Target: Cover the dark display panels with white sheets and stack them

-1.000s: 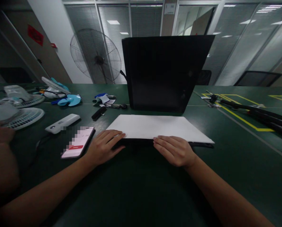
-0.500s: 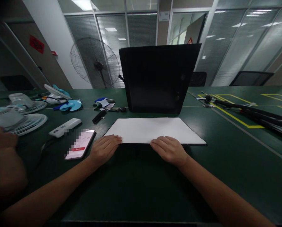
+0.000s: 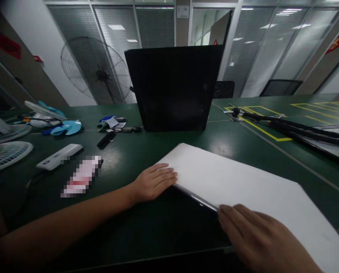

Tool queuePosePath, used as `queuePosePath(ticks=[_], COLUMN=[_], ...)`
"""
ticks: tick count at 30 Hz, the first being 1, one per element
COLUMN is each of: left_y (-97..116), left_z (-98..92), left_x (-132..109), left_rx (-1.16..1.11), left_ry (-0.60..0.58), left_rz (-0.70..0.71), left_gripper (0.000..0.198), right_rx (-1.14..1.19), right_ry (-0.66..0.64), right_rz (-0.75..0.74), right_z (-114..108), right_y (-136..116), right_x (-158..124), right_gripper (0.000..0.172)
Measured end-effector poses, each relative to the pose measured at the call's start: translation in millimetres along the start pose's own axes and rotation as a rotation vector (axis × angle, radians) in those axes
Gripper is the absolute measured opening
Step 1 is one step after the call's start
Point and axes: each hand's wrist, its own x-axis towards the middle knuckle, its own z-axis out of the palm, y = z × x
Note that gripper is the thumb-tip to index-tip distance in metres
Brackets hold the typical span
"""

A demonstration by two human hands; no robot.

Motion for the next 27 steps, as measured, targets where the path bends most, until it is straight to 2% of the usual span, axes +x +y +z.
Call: queuePosePath(ticks=[4,7,9,12,15,17,20,23,27], left_y=[-19.9,-26.2,-26.5,-25.6,-26.4,-27.9,-29.8,-30.9,-30.4], left_z=[61.1,104.3,128.8,157.3,172.1,172.6,158.9,132.3,85.3], left_x=[61.4,106.1,129.5,151.8,160.0,158.8,147.3,123.0,70.8], left_rx=[0.063,0.12,0.12,0.117,0.137,0.139,0.128,0.1,0.021], left_ry=[-0.083,-0.122,-0.121,-0.119,-0.132,-0.152,-0.21,-0.313,-0.477], left_rz=[0.085,0.155,0.182,0.202,0.193,0.195,0.205,0.166,0.066], left_gripper=[0.027,0.029,0.031,0.038,0.044,0.041,0.04,0.044,0.054], right_rx=[-0.044,-0.05,-0.033,0.087,0.169,0.187,0.192,0.192,0.178], right_ry=[-0.101,-0.179,-0.277,-0.398,-0.414,-0.42,-0.417,-0.401,-0.357], right_rz=[0.049,0.162,0.258,0.436,0.603,0.654,0.684,0.709,0.771], right_z=[11.4,20.1,26.0,40.8,64.3,80.5,98.3,109.6,127.8], right_y=[42.6,73.9,91.9,118.8,149.9,171.8,200.3,218.7,231.7], right_x=[-45.0,-71.8,-85.7,-104.3,-124.6,-137.7,-151.9,-158.3,-160.7], right_gripper=[0.04,0.035,0.031,0.031,0.04,0.046,0.047,0.047,0.046])
